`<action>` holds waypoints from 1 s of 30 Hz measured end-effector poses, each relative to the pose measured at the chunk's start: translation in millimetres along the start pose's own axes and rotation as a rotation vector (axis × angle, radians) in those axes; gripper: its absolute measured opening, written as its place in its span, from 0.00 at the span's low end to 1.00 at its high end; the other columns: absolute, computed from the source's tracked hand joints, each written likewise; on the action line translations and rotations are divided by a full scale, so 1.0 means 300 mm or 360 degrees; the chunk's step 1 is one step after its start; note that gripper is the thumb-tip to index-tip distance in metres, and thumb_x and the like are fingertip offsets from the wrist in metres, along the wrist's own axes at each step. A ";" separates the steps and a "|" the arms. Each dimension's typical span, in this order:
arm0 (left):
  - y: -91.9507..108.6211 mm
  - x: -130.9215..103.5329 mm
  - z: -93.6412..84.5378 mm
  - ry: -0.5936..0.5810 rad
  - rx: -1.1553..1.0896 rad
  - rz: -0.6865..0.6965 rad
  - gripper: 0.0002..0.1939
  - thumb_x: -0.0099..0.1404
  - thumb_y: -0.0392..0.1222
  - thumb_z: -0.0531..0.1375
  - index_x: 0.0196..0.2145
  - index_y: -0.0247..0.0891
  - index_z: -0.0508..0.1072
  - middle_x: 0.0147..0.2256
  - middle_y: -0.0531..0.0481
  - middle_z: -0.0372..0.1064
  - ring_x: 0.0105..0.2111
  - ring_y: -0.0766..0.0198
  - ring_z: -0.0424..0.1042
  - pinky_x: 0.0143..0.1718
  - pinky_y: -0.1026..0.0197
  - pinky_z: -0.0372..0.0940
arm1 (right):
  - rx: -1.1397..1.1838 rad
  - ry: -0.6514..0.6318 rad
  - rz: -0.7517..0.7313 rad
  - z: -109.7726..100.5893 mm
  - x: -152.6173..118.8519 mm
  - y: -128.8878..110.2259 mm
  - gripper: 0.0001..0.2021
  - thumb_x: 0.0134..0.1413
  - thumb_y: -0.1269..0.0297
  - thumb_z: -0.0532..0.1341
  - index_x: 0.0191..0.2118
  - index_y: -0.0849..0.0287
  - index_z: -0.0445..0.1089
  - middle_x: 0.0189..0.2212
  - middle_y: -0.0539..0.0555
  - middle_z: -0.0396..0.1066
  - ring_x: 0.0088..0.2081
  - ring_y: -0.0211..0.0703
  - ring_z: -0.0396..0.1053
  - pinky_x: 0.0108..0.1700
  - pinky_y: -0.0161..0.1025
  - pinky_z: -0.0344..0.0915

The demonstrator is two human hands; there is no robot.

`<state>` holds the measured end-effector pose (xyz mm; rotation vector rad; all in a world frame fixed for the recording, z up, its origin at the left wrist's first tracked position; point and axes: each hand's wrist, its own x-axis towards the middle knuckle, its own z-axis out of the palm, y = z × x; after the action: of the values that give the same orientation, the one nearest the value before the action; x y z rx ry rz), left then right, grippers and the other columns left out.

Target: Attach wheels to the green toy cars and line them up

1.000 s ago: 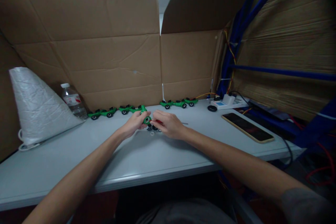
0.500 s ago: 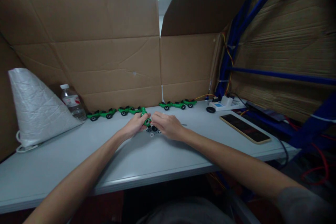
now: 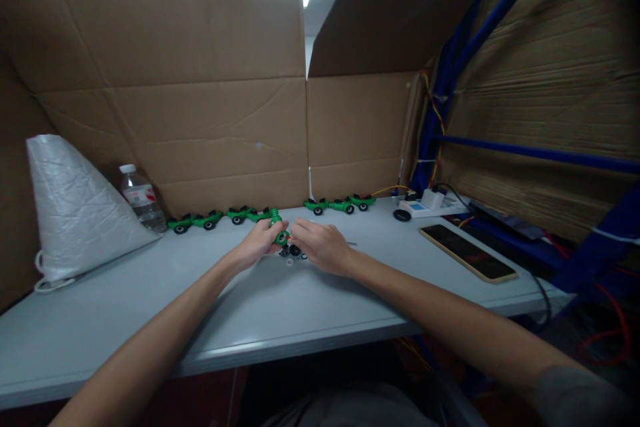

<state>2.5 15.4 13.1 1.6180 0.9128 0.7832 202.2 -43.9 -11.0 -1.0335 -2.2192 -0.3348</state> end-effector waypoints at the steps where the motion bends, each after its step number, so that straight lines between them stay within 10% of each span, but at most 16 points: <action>1: 0.006 -0.005 0.003 0.0062 0.0047 0.0017 0.20 0.61 0.58 0.64 0.37 0.37 0.71 0.31 0.52 0.66 0.28 0.67 0.65 0.28 0.67 0.59 | -0.0018 0.0003 0.0009 -0.004 0.000 -0.005 0.09 0.76 0.62 0.52 0.42 0.55 0.66 0.41 0.53 0.71 0.32 0.40 0.64 0.30 0.39 0.44; 11: 0.006 -0.008 0.011 -0.0041 -0.0089 -0.0013 0.20 0.59 0.57 0.64 0.32 0.36 0.69 0.25 0.58 0.55 0.20 0.73 0.49 0.20 0.69 0.43 | 0.0104 0.0031 -0.0049 -0.008 -0.001 0.006 0.10 0.77 0.60 0.52 0.40 0.55 0.65 0.39 0.53 0.71 0.36 0.41 0.66 0.32 0.38 0.49; 16: 0.010 -0.011 0.019 0.0096 0.0024 0.0061 0.20 0.59 0.56 0.66 0.32 0.37 0.67 0.25 0.57 0.59 0.22 0.71 0.56 0.22 0.70 0.50 | -0.0070 -0.0018 -0.0050 -0.010 -0.004 0.004 0.09 0.76 0.60 0.53 0.43 0.55 0.66 0.41 0.54 0.72 0.34 0.41 0.65 0.30 0.39 0.44; 23: 0.012 -0.026 0.019 -0.0244 -0.0263 -0.0098 0.22 0.61 0.60 0.64 0.32 0.37 0.67 0.22 0.62 0.50 0.17 0.75 0.42 0.18 0.70 0.36 | 0.0125 0.0043 -0.0095 -0.013 -0.002 0.013 0.11 0.76 0.60 0.53 0.39 0.56 0.65 0.39 0.54 0.71 0.36 0.41 0.66 0.33 0.38 0.49; 30: 0.012 -0.025 0.020 -0.0004 -0.0043 0.0030 0.21 0.59 0.57 0.66 0.33 0.35 0.70 0.25 0.57 0.59 0.21 0.72 0.55 0.21 0.70 0.50 | 0.0082 -0.0007 -0.0114 -0.018 0.001 0.007 0.08 0.76 0.62 0.54 0.41 0.55 0.66 0.40 0.54 0.71 0.37 0.42 0.67 0.32 0.38 0.49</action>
<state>4.6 5.6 15.2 1.6054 0.8831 0.8033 206.2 -44.8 -6.7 -0.9298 -2.2609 -0.3056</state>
